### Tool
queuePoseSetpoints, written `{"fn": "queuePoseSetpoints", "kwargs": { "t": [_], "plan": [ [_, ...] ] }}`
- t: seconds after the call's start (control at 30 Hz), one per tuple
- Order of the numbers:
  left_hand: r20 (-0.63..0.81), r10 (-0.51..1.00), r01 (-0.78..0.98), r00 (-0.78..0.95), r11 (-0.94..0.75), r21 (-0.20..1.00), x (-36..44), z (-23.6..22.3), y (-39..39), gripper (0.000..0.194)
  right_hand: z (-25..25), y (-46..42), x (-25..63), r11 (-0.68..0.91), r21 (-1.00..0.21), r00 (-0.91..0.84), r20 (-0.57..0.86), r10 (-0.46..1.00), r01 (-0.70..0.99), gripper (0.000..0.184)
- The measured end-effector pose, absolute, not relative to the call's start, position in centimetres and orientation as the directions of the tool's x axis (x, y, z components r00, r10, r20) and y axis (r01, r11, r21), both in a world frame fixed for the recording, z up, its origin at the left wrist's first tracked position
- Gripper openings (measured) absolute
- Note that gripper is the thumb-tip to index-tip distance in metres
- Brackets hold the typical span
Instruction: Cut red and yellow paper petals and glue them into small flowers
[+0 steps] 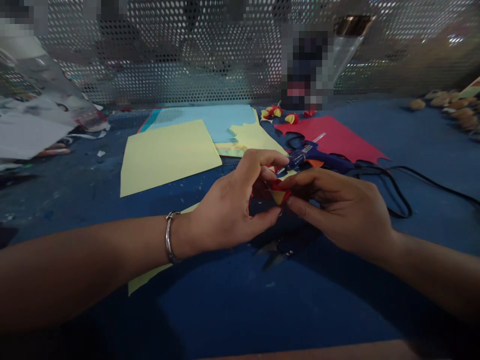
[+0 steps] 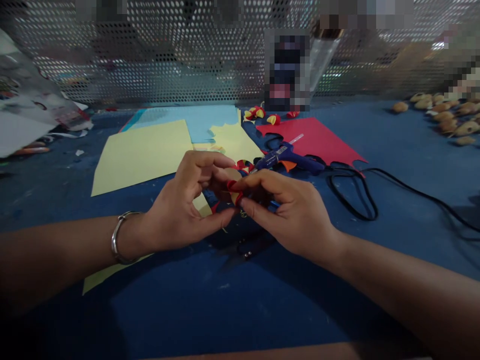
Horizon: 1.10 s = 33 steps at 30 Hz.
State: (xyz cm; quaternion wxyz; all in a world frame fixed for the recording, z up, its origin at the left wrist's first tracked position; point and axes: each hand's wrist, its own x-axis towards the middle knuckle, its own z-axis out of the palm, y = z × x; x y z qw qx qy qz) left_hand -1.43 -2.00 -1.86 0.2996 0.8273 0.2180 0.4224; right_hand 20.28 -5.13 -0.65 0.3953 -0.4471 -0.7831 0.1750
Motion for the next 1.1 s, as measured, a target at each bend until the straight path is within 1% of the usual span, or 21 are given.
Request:
{"fn": "queuePoseSetpoints", "kwargs": {
  "t": [0.17, 0.3, 0.47, 0.6, 0.77, 0.83, 0.9, 1.0, 1.1],
  "plan": [
    [0.589, 0.601, 0.074, 0.540, -0.731, 0.678, -1.3, -1.9, -2.0, 0.058, -0.6, -5.2, 20.2, 0.540, -0.625, -0.298, 0.456, 0.839, 0.564, 0.008],
    [0.582, 0.617, 0.080, 0.530, -0.719, 0.690, -1.2, -2.0, -2.2, 0.061, -0.6, -5.2, 20.3, 0.550, -0.610, -0.302, 0.466, 0.831, 0.570, 0.008],
    [0.582, 0.624, 0.075, 0.521, -0.713, 0.697, -1.3, -2.0, -2.2, 0.058, -0.9, -5.3, 20.3, 0.566, -0.591, -0.308, 0.484, 0.819, 0.575, 0.008],
    [0.567, 0.649, 0.054, 0.507, -0.680, 0.731, -1.3, -1.9, -2.2, 0.057, -0.7, -5.4, 20.3, 0.565, -0.599, -0.309, 0.480, 0.821, 0.568, 0.010],
    [0.528, 0.653, 0.016, 0.543, -0.637, 0.771, -1.5, -1.7, -2.0, 0.056, -0.3, -5.5, 20.3, 0.573, -0.601, -0.318, 0.483, 0.816, 0.556, 0.012],
    [0.497, 0.657, -0.009, 0.567, -0.599, 0.801, -1.6, -1.7, -1.9, 0.058, -0.2, -5.6, 20.2, 0.576, -0.590, -0.321, 0.486, 0.813, 0.566, 0.012],
    [0.448, 0.671, -0.046, 0.590, -0.527, 0.849, -1.8, -1.6, -1.7, 0.059, -0.1, -5.6, 20.2, 0.572, -0.591, -0.323, 0.479, 0.816, 0.568, 0.013],
    [0.364, 0.706, -0.085, 0.608, -0.397, 0.914, -1.8, -1.5, -1.3, 0.060, -0.2, -5.6, 20.3, 0.562, -0.619, -0.311, 0.474, 0.824, 0.548, 0.013],
    [0.313, 0.725, -0.113, 0.614, -0.312, 0.943, -1.6, -1.5, -0.8, 0.060, -0.4, -5.4, 20.4, 0.546, -0.660, -0.280, 0.472, 0.836, 0.516, 0.015]
  ]
}}
